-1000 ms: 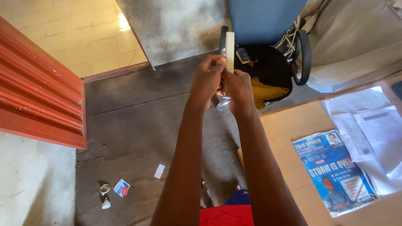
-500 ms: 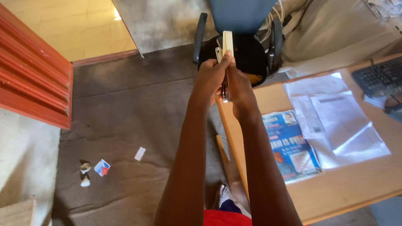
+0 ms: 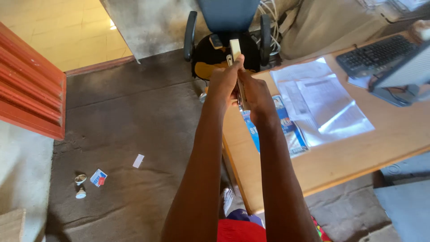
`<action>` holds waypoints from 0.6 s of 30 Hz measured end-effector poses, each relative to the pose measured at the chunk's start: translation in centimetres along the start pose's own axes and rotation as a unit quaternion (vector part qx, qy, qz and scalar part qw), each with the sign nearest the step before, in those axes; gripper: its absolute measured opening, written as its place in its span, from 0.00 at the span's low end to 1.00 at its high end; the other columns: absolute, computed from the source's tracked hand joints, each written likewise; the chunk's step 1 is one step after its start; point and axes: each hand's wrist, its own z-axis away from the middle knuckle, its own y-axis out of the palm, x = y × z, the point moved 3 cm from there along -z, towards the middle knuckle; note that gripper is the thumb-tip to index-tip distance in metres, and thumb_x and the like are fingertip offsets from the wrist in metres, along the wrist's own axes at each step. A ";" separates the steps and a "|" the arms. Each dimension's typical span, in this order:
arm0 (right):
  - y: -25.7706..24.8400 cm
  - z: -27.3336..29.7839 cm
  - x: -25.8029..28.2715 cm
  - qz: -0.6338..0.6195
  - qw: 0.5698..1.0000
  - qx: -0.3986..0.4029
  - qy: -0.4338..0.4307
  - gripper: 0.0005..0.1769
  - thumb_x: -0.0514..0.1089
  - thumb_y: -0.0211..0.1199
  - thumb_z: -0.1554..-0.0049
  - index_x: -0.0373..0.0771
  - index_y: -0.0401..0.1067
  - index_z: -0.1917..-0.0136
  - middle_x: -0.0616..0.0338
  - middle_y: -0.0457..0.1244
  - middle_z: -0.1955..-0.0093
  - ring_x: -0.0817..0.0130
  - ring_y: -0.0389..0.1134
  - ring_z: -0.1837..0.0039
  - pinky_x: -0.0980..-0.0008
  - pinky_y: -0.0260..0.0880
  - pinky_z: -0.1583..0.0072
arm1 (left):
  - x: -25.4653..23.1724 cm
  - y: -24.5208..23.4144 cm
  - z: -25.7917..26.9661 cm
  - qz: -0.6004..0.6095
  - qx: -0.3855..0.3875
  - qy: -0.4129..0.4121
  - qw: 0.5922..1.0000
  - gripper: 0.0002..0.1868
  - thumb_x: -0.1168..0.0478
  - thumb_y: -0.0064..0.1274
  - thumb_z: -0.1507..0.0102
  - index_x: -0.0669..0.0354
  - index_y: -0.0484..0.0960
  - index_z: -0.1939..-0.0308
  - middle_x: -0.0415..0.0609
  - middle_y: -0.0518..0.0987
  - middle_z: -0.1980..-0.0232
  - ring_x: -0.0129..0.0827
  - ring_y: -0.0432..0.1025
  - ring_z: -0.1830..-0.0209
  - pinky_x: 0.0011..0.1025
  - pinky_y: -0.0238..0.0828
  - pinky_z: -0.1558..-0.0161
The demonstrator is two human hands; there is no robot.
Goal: The user is stapling together various papers and flyers on a desk and a wooden bench.
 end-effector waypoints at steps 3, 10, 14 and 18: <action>-0.6 4.0 1.8 0.047 0.998 -0.041 0.030 0.27 0.63 0.55 0.41 0.37 0.78 0.56 0.59 0.70 0.63 0.70 0.70 0.62 0.70 0.68 0.59 | 1.7 0.8 1.5 -0.013 -0.002 0.015 1.000 0.20 0.45 0.59 0.39 0.59 0.81 0.69 0.47 0.77 0.73 0.32 0.73 0.79 0.35 0.73 0.78; -4.6 9.5 -1.0 -0.004 1.000 -0.018 0.021 0.25 0.60 0.59 0.40 0.34 0.75 0.58 0.55 0.67 0.65 0.66 0.67 0.64 0.67 0.66 0.62 | 5.4 2.9 7.4 0.019 0.028 0.011 0.999 0.24 0.45 0.59 0.37 0.64 0.79 0.71 0.44 0.73 0.79 0.31 0.66 0.85 0.34 0.60 0.84; -5.7 13.5 -0.3 0.037 0.999 0.006 0.022 0.28 0.62 0.55 0.39 0.34 0.75 0.60 0.57 0.68 0.65 0.69 0.67 0.64 0.70 0.68 0.62 | 7.8 3.5 9.2 0.006 0.034 0.025 0.999 0.24 0.45 0.59 0.37 0.63 0.76 0.72 0.45 0.71 0.79 0.31 0.64 0.87 0.34 0.58 0.86; -8.5 15.7 -0.4 0.046 0.999 0.017 0.001 0.28 0.62 0.56 0.38 0.34 0.72 0.61 0.57 0.66 0.65 0.71 0.66 0.64 0.71 0.67 0.60 | 8.2 5.8 12.3 -0.027 0.049 0.023 0.998 0.25 0.43 0.55 0.36 0.63 0.78 0.71 0.45 0.70 0.80 0.31 0.60 0.88 0.33 0.54 0.87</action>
